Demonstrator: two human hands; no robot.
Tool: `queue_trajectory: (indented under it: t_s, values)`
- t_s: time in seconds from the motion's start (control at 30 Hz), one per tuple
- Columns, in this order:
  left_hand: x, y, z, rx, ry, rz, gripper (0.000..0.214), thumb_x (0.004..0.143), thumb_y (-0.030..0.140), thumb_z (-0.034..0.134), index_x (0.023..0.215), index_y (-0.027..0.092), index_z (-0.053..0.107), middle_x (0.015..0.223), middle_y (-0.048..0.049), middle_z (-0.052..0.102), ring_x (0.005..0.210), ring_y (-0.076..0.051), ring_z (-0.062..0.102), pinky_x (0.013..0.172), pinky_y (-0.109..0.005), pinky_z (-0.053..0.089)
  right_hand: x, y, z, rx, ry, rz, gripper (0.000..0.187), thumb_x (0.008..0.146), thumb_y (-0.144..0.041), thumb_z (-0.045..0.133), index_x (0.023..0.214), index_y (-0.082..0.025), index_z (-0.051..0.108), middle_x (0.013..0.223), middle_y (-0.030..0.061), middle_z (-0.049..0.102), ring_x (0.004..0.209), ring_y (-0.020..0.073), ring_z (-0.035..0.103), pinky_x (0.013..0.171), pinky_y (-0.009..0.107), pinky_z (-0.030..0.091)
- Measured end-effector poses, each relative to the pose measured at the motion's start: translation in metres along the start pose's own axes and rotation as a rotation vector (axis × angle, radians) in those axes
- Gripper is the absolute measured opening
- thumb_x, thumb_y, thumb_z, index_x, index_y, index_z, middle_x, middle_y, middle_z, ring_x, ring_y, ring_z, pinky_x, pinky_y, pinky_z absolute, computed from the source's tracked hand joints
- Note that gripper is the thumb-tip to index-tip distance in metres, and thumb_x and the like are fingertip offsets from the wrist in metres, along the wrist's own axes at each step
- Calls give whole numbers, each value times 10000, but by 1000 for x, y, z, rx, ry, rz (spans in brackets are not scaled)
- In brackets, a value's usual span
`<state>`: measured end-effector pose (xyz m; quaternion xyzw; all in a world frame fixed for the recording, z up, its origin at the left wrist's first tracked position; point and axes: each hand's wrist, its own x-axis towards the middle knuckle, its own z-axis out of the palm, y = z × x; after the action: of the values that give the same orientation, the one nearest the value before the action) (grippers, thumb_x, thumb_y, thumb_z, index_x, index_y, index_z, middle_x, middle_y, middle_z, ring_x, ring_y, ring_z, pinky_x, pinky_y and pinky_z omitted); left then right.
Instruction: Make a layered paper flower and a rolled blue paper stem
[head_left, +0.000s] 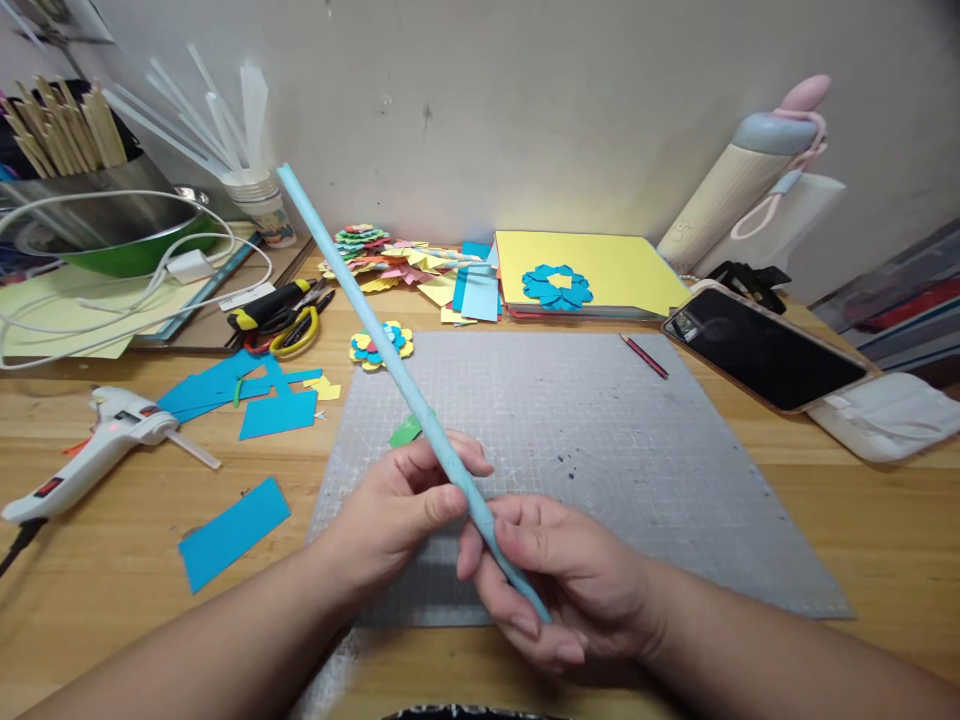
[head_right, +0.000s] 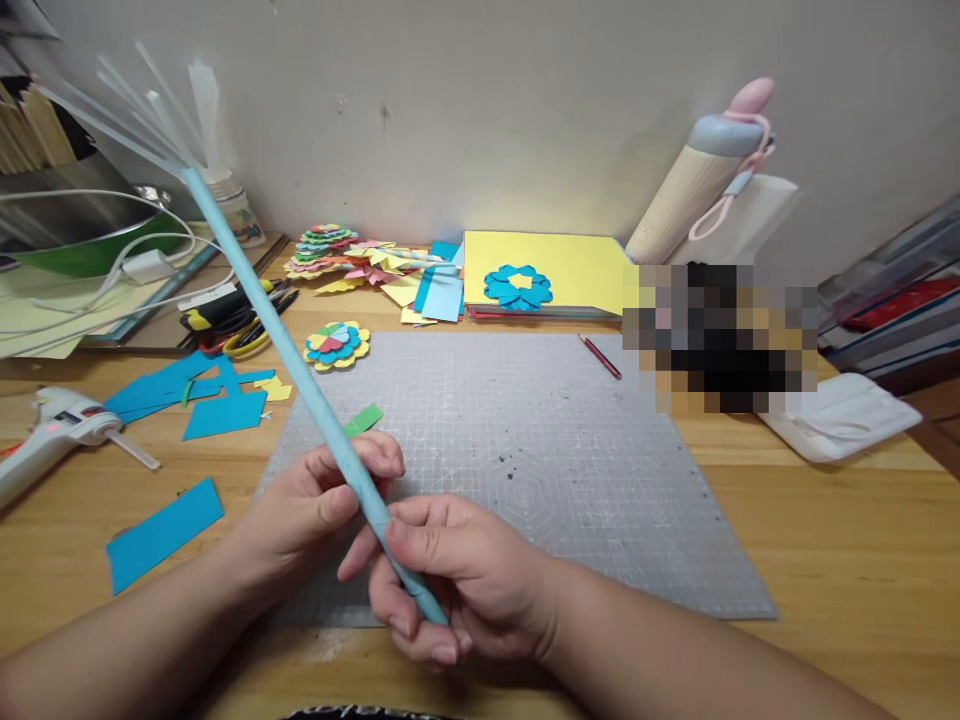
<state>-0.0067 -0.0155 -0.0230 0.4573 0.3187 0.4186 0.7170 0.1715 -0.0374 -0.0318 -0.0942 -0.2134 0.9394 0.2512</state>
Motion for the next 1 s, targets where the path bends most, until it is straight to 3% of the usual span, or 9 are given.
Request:
queue_trajectory:
  t_s: [0.17,0.47,0.67,0.83,1.0]
  values:
    - [-1,1,1,-31,-16,-29,217,741,429,771,878,265,739,916,13,575,798,-92,532,668,-167,433,0,-1,1,-10,7,6,283,947,-353,536,970,-90,641,578,-11,593,307,42,440,272,125,301]
    - [-2,2,1,-68,17,-128,187,811,375,717,936,236,733,787,14,614,542,-42,487,564,-191,415,0,-2,0,-44,99,-4,325,905,-441,584,995,-131,627,616,-15,631,314,55,498,265,121,348]
    - [-2,3,4,-72,54,-117,269,784,394,743,1018,261,734,924,-13,691,727,-85,599,717,-208,478,1,-2,3,-237,266,-103,272,895,-418,612,923,-148,594,555,-51,600,284,21,425,272,101,286]
    - [1,6,7,-49,86,-59,192,727,355,790,807,199,713,681,22,630,556,-71,541,562,-205,441,1,1,6,-393,332,-99,343,840,-484,656,899,-163,550,559,-74,569,295,21,413,280,118,268]
    - [2,11,6,82,129,-65,224,714,377,790,775,176,714,662,8,633,629,-113,568,614,-246,464,2,1,8,-528,400,-146,370,829,-514,647,878,-170,520,561,-84,547,319,18,411,306,128,278]
